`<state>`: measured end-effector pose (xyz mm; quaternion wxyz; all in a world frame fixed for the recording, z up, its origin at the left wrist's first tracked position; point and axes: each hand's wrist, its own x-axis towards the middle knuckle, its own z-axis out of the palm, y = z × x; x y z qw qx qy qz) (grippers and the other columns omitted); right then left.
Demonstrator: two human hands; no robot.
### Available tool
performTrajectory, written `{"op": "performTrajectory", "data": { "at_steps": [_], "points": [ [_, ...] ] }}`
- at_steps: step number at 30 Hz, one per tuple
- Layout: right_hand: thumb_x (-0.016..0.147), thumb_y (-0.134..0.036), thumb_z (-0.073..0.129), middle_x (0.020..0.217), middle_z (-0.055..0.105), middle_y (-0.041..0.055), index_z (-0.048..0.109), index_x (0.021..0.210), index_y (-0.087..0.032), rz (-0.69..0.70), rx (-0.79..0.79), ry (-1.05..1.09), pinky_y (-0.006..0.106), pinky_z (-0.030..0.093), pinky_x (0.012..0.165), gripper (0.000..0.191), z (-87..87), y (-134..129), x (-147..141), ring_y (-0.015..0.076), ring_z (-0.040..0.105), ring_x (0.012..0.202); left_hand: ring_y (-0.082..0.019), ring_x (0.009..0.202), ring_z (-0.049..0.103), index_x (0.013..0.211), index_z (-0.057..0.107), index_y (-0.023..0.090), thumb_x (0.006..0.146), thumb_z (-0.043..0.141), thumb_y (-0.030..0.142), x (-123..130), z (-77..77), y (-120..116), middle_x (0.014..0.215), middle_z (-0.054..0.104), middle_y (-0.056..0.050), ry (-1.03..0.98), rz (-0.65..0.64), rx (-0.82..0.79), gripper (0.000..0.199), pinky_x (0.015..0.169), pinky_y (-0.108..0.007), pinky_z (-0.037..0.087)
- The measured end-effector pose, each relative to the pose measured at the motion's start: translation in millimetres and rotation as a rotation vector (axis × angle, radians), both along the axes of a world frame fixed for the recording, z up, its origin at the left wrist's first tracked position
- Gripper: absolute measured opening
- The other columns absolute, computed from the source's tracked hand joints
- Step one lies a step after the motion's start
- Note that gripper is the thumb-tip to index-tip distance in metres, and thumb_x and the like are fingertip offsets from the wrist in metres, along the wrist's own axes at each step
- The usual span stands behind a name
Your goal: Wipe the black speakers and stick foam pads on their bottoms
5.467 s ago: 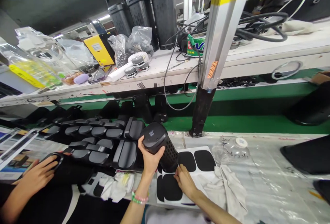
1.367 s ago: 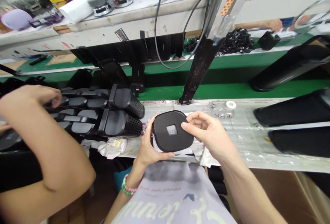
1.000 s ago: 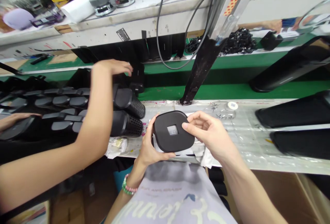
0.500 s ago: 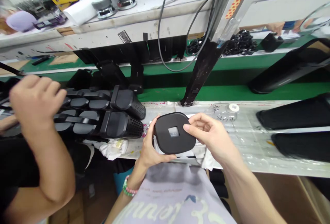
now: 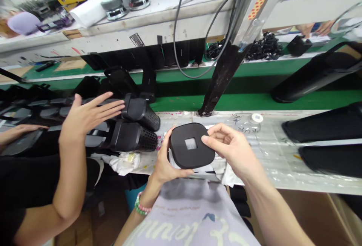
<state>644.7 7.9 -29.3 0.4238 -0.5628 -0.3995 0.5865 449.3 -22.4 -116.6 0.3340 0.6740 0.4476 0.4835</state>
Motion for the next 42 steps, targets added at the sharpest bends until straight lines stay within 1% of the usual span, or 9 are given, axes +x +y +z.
{"op": "performTrajectory", "data": {
  "at_steps": [8,13,19,26,30,34,37,40,42],
  "points": [
    [0.056,-0.038,0.088,0.057,0.055,-0.0037,0.06,0.068,-0.02,0.008,0.017,-0.012,0.018,0.031,0.043,0.036,-1.9,0,0,0.0081,0.045,0.051,-0.035,0.135,0.044,0.15,0.018,0.024,0.054,0.083,0.06,0,-0.9,0,0.15,0.039,-0.017,0.01,0.003,0.013,0.122,0.109,-0.05,0.044],
    [0.056,-0.038,0.088,0.056,0.054,-0.0048,0.061,0.068,-0.02,0.013,0.017,-0.01,0.016,0.029,0.042,0.035,-2.9,0,1,0.0061,0.042,0.049,-0.033,0.135,0.043,0.15,0.017,0.027,0.053,0.083,0.059,0,-1.7,0,0.151,0.038,-0.015,-0.004,0.001,0.005,0.122,0.11,-0.049,0.042],
    [0.054,-0.037,0.09,0.056,0.056,-0.0043,0.061,0.067,-0.02,0.02,-0.003,0.005,0.016,0.034,0.045,0.036,-4.1,0,3,0.0069,0.046,0.052,-0.033,0.136,0.042,0.15,0.018,0.027,0.053,0.083,0.059,0,-2.5,0,0.152,0.037,-0.015,-0.022,-0.004,-0.001,0.121,0.111,-0.05,0.04],
    [0.054,-0.036,0.09,0.056,0.053,-0.0047,0.061,0.065,-0.019,0.007,0.042,-0.007,0.014,0.031,0.043,0.035,-5.4,0,2,0.0054,0.043,0.051,-0.032,0.137,0.041,0.149,0.018,0.025,0.055,0.081,0.061,0,-0.9,-2,0.152,0.036,-0.015,-0.026,-0.012,-0.041,0.119,0.113,-0.049,0.038],
    [0.053,-0.035,0.09,0.057,0.054,-0.0043,0.062,0.066,-0.019,0.015,0.033,0.005,0.014,0.032,0.043,0.035,-4.8,1,1,0.0055,0.044,0.051,-0.032,0.137,0.041,0.149,0.019,0.025,0.053,0.083,0.058,0,0.7,-2,0.152,0.036,-0.015,-0.025,-0.013,-0.076,0.121,0.113,-0.05,0.038],
    [0.053,-0.035,0.09,0.057,0.054,-0.0041,0.062,0.066,-0.019,0.016,0.022,0.017,0.014,0.034,0.044,0.035,-3.4,2,1,0.0057,0.046,0.052,-0.032,0.136,0.042,0.15,0.018,0.027,0.052,0.085,0.056,-1,1.6,-2,0.153,0.037,-0.013,-0.046,-0.017,-0.093,0.121,0.113,-0.05,0.038],
    [0.052,-0.036,0.091,0.058,0.055,-0.0038,0.062,0.067,-0.019,0.008,0.002,0.022,0.014,0.036,0.046,0.036,-4.9,2,1,0.0063,0.047,0.053,-0.033,0.136,0.042,0.15,0.017,0.032,0.05,0.087,0.053,-1,2.9,-2,0.153,0.037,-0.009,-0.041,-0.011,-0.095,0.123,0.113,-0.049,0.039],
    [0.051,-0.039,0.091,0.058,0.055,-0.0036,0.062,0.067,-0.019,-0.011,-0.024,0.036,0.015,0.038,0.047,0.039,-7.7,3,2,0.0072,0.048,0.054,-0.033,0.136,0.042,0.149,0.015,0.041,0.054,0.086,0.049,-2,5.9,-2,0.154,0.036,0.001,-0.014,-0.007,-0.122,0.119,0.114,-0.048,0.039],
    [0.05,-0.041,0.091,0.056,0.054,-0.0038,0.061,0.066,-0.019,-0.019,-0.039,0.043,0.015,0.036,0.046,0.041,-8.8,3,3,0.007,0.046,0.053,-0.031,0.137,0.041,0.148,0.013,0.046,0.056,0.085,0.047,-2,7.7,-2,0.154,0.035,0.007,-0.001,-0.007,-0.138,0.116,0.115,-0.046,0.038]
  ]
}}
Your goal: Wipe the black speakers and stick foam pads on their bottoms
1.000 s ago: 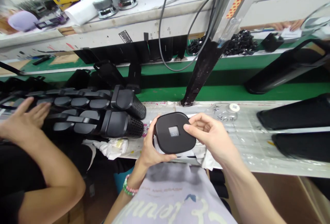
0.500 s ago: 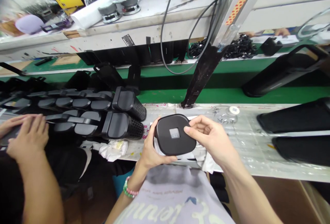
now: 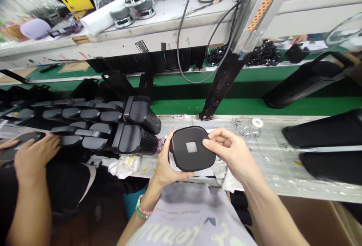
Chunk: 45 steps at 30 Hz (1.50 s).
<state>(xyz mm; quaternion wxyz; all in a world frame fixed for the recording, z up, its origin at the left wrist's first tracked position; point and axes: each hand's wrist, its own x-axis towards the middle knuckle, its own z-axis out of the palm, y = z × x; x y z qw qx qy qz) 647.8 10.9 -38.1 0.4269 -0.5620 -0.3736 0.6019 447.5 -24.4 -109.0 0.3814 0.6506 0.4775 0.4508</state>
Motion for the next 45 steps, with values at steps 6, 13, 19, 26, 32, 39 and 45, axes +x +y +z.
{"op": "performTrajectory", "data": {
  "at_steps": [6,13,19,26,32,39,45],
  "points": [
    [0.051,-0.044,0.09,0.055,0.053,-0.0036,0.059,0.067,-0.02,-0.021,-0.04,0.038,0.016,0.033,0.042,0.042,0.0,2.4,2.4,0.0071,0.045,0.05,-0.029,0.137,0.041,0.147,0.011,0.047,0.057,0.084,0.05,0.0,1.3,0.8,0.154,0.034,0.01,0.027,0.012,0.021,0.116,0.115,-0.046,0.039],
    [0.06,-0.042,0.086,0.056,0.052,-0.0034,0.057,0.069,-0.02,0.032,0.04,-0.011,0.017,0.028,0.039,0.038,-2.1,1.7,4.6,0.0071,0.042,0.048,-0.03,0.136,0.043,0.147,0.009,0.048,0.057,0.082,0.05,-0.2,2.1,1.1,0.154,0.035,0.009,0.089,0.037,-0.002,0.116,0.112,-0.048,0.042],
    [0.063,-0.041,0.085,0.057,0.051,-0.0034,0.057,0.068,-0.02,0.066,0.084,-0.04,0.018,0.028,0.04,0.035,-0.8,1.4,3.0,0.0074,0.041,0.049,-0.034,0.135,0.042,0.147,0.012,0.047,0.055,0.084,0.049,-0.3,0.4,2.3,0.154,0.035,0.008,0.043,0.02,0.015,0.118,0.112,-0.052,0.041],
    [0.061,-0.039,0.086,0.057,0.051,-0.0036,0.059,0.068,-0.02,0.07,0.108,-0.046,0.018,0.029,0.04,0.033,-0.1,2.3,1.5,0.0075,0.042,0.049,-0.036,0.134,0.043,0.147,0.011,0.047,0.054,0.084,0.05,-0.3,1.3,1.5,0.154,0.035,0.007,0.069,0.033,0.008,0.118,0.11,-0.054,0.042],
    [0.063,-0.039,0.085,0.056,0.049,-0.0042,0.059,0.068,-0.02,0.07,0.114,-0.042,0.018,0.029,0.04,0.032,1.1,1.4,1.0,0.007,0.041,0.048,-0.034,0.137,0.04,0.147,0.013,0.046,0.057,0.084,0.048,0.3,1.2,0.3,0.155,0.034,0.007,0.012,0.012,0.009,0.116,0.113,-0.052,0.039],
    [0.057,-0.041,0.087,0.057,0.05,-0.0029,0.06,0.067,-0.021,0.066,0.143,-0.103,0.02,0.034,0.04,0.036,6.0,0.6,-1.5,0.0089,0.045,0.049,-0.035,0.138,0.038,0.147,0.011,0.048,0.056,0.084,0.049,-0.1,-0.8,0.9,0.155,0.032,0.008,0.027,0.009,0.018,0.117,0.113,-0.053,0.038],
    [0.058,-0.043,0.086,0.058,0.052,-0.0023,0.06,0.068,-0.021,0.056,0.165,-0.148,0.021,0.038,0.042,0.035,3.1,0.1,-1.5,0.0099,0.047,0.05,-0.033,0.138,0.039,0.148,0.012,0.045,0.058,0.084,0.05,-0.1,-1.6,1.3,0.155,0.032,0.006,0.019,0.001,0.022,0.115,0.115,-0.048,0.039]
  ]
}}
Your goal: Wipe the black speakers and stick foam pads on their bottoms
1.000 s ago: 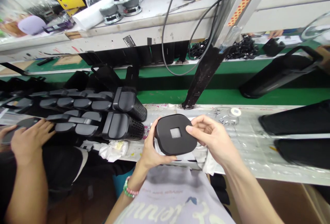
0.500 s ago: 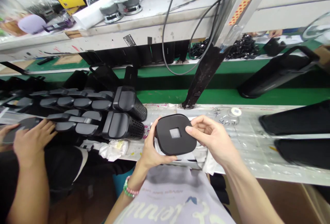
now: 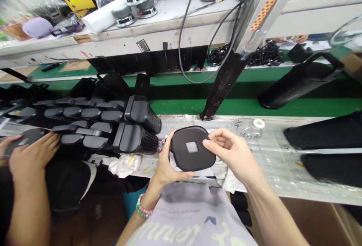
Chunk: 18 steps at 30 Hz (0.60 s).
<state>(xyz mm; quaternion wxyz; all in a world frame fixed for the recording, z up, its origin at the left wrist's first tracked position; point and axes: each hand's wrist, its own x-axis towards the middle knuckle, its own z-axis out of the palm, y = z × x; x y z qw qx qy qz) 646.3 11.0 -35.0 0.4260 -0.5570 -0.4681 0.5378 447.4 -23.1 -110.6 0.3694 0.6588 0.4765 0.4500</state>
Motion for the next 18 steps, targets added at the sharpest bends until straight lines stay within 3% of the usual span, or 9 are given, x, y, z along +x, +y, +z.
{"op": "performTrajectory", "data": {
  "at_steps": [8,18],
  "points": [
    [0.059,-0.04,0.086,0.059,0.053,-0.0025,0.061,0.068,-0.021,-0.008,-0.006,0.02,0.02,0.038,0.044,0.033,-1.0,0.4,0.3,0.0092,0.046,0.051,-0.034,0.137,0.041,0.15,0.018,0.029,0.052,0.085,0.056,2.4,-7.8,2.3,0.153,0.036,-0.013,-0.065,0.002,0.053,0.122,0.112,-0.055,0.038],
    [0.058,-0.043,0.086,0.057,0.053,-0.0023,0.06,0.066,-0.021,-0.001,-0.001,-0.023,0.021,0.037,0.042,0.035,4.6,0.0,-2.3,0.0094,0.045,0.049,-0.034,0.136,0.042,0.149,0.019,0.024,0.051,0.085,0.055,2.8,-5.4,1.4,0.152,0.037,-0.016,-0.053,0.004,0.042,0.122,0.112,-0.053,0.039]
  ]
}}
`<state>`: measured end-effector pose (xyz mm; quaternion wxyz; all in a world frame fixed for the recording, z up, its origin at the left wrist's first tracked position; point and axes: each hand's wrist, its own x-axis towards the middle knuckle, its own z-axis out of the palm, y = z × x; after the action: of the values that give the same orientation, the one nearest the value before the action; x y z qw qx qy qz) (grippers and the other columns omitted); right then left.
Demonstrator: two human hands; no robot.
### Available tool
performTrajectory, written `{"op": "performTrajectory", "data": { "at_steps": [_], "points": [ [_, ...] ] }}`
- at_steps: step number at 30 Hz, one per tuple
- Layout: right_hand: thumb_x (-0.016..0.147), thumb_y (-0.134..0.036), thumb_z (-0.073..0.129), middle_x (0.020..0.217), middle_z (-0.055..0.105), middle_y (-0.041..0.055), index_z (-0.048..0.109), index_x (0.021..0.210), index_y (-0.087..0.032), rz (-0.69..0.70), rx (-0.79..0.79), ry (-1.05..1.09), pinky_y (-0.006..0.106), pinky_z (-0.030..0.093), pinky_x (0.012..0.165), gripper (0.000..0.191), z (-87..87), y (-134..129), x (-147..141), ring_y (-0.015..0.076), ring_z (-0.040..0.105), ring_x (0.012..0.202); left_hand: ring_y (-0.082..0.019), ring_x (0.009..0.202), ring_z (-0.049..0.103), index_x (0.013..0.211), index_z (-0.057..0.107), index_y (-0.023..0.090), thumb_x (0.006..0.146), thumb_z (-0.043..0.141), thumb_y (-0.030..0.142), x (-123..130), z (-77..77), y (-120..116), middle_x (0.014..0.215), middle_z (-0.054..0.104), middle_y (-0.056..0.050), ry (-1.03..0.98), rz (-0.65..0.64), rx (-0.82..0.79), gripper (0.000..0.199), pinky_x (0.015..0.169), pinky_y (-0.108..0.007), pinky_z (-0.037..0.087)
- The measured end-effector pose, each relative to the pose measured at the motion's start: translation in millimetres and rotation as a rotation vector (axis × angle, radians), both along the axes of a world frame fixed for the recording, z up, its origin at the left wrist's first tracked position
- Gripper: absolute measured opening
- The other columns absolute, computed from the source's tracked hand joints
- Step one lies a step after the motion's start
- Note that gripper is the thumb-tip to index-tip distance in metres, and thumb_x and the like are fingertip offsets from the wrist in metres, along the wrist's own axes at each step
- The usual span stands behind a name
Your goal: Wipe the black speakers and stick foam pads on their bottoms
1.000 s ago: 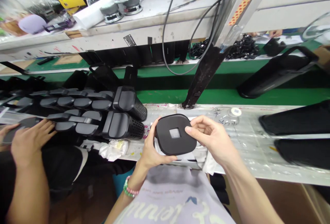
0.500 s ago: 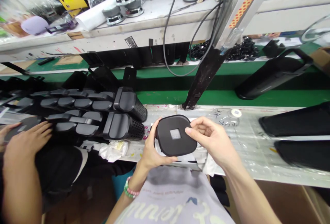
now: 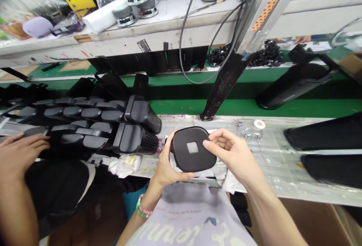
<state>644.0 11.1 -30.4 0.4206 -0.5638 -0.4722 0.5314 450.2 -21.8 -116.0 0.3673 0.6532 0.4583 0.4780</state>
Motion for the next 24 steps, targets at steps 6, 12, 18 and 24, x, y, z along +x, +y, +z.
{"op": "performTrajectory", "data": {
  "at_steps": [6,12,18,24],
  "points": [
    [0.058,-0.04,0.087,0.059,0.056,-0.0022,0.06,0.065,-0.02,-0.011,-0.009,0.026,0.018,0.038,0.045,0.034,-2.0,-1,0,0.0082,0.047,0.052,-0.034,0.136,0.042,0.149,0.019,0.024,0.052,0.084,0.056,0,1.6,0,0.151,0.037,-0.016,0.006,0.001,0.001,0.12,0.112,-0.053,0.039],
    [0.055,-0.04,0.088,0.062,0.059,-0.0012,0.06,0.065,-0.02,-0.022,-0.006,-0.024,0.018,0.042,0.05,0.036,0.2,-1,-2,0.0098,0.051,0.056,-0.035,0.137,0.041,0.149,0.017,0.028,0.052,0.086,0.055,1,-0.6,-1,0.152,0.036,-0.015,-0.005,-0.003,0.025,0.122,0.111,-0.054,0.039],
    [0.069,-0.051,0.073,0.066,0.063,0.0024,0.06,0.071,-0.022,0.027,0.052,-0.276,0.027,0.047,0.055,0.032,2.8,-3,-5,0.0162,0.058,0.06,-0.036,0.139,0.036,0.147,0.024,0.029,0.057,0.084,0.053,0,-7.8,0,0.153,0.032,-0.016,0.008,-0.003,0.174,0.111,0.111,-0.056,0.038],
    [0.079,-0.055,0.056,0.059,0.063,0.0014,0.059,0.074,-0.024,0.123,0.03,-0.933,0.033,0.041,0.052,0.031,12.2,4,5,0.0203,0.057,0.051,-0.035,0.137,0.039,0.141,0.035,0.026,0.057,0.084,0.052,6,0.2,4,0.15,0.037,-0.017,0.035,-0.004,0.181,0.101,0.108,-0.054,0.042]
  ]
}}
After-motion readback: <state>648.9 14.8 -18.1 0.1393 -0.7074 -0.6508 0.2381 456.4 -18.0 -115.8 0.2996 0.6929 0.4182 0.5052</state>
